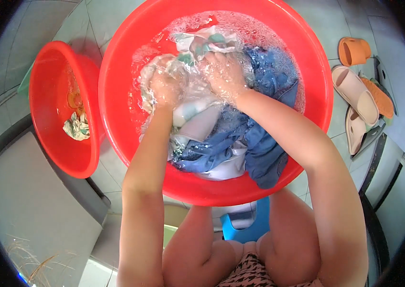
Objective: The person washes clothes in a basin filled with soapy water by scrubbing them against each other and then places them into another basin.
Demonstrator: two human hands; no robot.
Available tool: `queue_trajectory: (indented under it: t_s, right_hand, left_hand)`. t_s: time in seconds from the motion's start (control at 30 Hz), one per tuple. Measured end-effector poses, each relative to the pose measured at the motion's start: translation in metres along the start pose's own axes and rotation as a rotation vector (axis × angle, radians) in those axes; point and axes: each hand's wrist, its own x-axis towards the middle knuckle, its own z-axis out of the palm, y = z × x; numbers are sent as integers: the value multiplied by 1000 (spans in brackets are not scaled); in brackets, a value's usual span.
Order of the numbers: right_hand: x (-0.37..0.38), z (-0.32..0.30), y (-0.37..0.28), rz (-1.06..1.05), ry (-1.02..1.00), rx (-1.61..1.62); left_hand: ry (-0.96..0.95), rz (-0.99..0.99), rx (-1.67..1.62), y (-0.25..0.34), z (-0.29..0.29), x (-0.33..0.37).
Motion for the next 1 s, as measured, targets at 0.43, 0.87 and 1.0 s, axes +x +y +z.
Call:
queue_trajectory:
  t_s: [0.43,0.87,1.0]
  right_hand:
    - [5,-4,-36,1059,83,2234]
    - [15,-60,-14,846,-199,1046]
    - [-7,-31,-14,460,-99,527]
  left_hand:
    - [-76,198,210,127,3,-31]
    - [-58,-20,174,82,-11,-13]
    - [-5,147,402,20,-12,-23]
